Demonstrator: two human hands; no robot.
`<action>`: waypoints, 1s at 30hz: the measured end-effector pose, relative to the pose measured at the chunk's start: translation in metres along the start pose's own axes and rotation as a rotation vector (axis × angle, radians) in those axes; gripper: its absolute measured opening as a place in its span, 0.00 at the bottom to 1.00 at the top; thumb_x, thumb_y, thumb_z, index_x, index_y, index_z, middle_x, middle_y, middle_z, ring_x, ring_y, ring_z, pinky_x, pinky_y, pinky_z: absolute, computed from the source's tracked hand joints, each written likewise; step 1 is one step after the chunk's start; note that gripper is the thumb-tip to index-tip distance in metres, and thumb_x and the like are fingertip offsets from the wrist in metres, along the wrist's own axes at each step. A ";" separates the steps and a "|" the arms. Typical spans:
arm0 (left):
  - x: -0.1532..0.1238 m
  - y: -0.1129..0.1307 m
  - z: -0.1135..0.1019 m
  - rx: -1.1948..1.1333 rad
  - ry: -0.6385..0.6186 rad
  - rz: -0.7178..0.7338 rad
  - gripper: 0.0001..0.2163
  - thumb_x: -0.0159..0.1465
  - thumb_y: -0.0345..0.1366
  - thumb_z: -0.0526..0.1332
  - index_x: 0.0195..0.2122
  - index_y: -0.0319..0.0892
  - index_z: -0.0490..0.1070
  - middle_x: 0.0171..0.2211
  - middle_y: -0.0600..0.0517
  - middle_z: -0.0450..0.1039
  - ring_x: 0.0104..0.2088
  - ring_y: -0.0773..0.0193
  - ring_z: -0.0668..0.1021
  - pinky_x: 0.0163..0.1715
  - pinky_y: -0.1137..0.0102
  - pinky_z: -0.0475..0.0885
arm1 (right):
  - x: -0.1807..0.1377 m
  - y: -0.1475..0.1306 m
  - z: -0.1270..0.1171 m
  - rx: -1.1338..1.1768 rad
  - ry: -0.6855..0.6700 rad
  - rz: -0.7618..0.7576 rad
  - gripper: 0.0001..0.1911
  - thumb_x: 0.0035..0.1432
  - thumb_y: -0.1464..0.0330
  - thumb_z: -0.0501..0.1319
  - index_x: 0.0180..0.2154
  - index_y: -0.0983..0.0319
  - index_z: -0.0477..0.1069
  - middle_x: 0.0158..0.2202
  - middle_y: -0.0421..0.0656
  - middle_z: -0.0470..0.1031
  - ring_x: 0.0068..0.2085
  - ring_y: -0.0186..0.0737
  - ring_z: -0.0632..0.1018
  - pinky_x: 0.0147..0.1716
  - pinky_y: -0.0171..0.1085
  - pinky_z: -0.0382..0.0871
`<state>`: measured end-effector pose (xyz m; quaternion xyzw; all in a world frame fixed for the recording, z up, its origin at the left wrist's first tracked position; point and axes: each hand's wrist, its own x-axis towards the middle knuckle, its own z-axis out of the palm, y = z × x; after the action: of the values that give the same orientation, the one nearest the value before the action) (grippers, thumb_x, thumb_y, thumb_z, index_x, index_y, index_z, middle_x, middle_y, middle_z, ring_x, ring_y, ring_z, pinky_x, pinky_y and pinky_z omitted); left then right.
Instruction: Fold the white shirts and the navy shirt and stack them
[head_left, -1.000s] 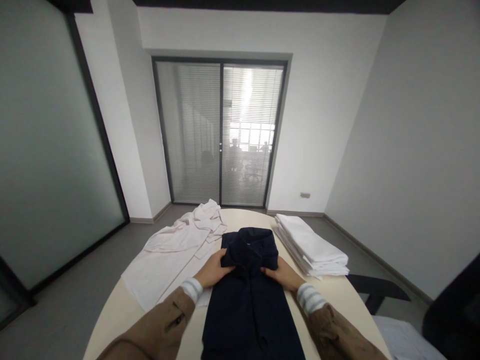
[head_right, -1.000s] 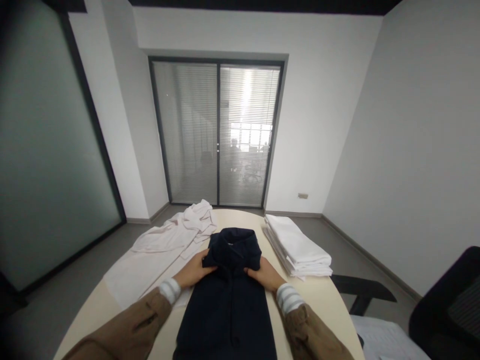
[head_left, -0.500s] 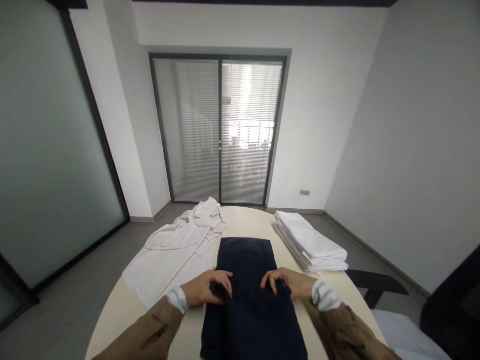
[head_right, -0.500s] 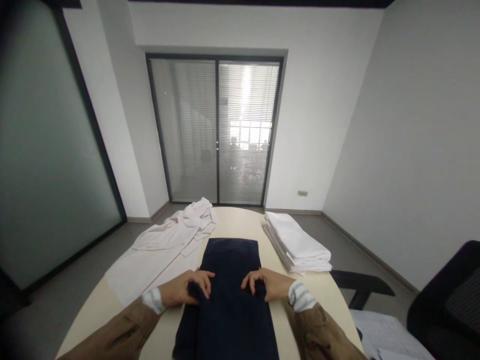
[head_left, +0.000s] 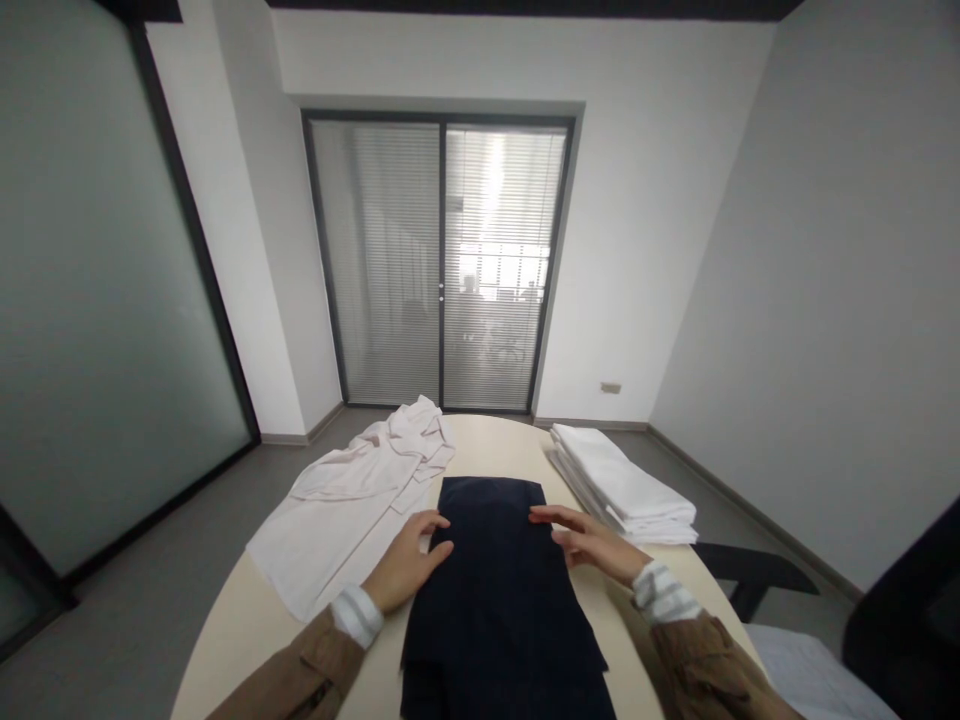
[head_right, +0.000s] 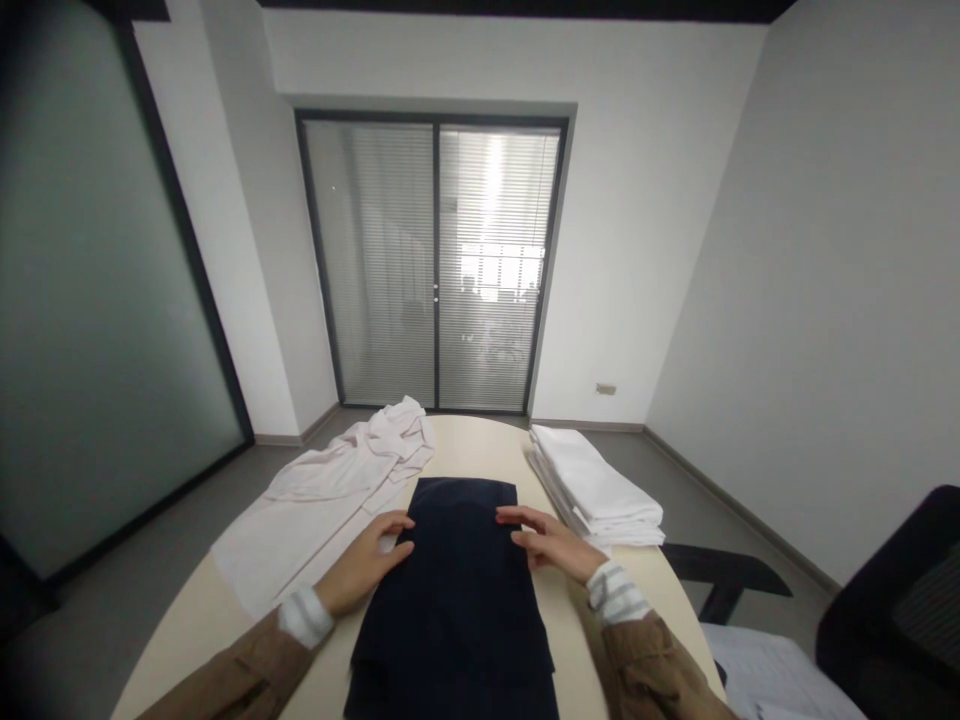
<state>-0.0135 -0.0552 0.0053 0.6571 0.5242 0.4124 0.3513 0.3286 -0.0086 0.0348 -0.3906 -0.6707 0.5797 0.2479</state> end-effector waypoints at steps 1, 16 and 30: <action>0.002 -0.004 0.003 0.000 0.062 -0.044 0.23 0.57 0.49 0.65 0.49 0.41 0.71 0.54 0.40 0.70 0.50 0.50 0.75 0.54 0.58 0.67 | 0.004 0.004 0.001 -0.071 0.079 0.017 0.34 0.54 0.53 0.64 0.60 0.54 0.64 0.62 0.50 0.64 0.42 0.43 0.77 0.34 0.39 0.72; 0.047 -0.009 0.018 -0.126 0.039 -0.196 0.29 0.61 0.49 0.61 0.59 0.35 0.66 0.61 0.37 0.66 0.63 0.48 0.67 0.64 0.58 0.54 | 0.056 0.049 0.015 -0.319 0.589 -0.040 0.28 0.50 0.57 0.64 0.52 0.58 0.68 0.41 0.44 0.78 0.44 0.47 0.79 0.47 0.46 0.71; 0.053 -0.024 0.023 -0.480 -0.011 -0.216 0.25 0.56 0.44 0.67 0.55 0.42 0.71 0.46 0.45 0.77 0.46 0.55 0.79 0.49 0.62 0.71 | 0.057 0.038 0.014 -0.407 0.610 0.072 0.36 0.53 0.57 0.64 0.59 0.64 0.60 0.23 0.36 0.70 0.29 0.43 0.77 0.35 0.42 0.70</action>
<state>0.0034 0.0014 -0.0167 0.4972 0.4766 0.4815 0.5420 0.2941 0.0307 -0.0123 -0.6100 -0.6534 0.2997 0.3332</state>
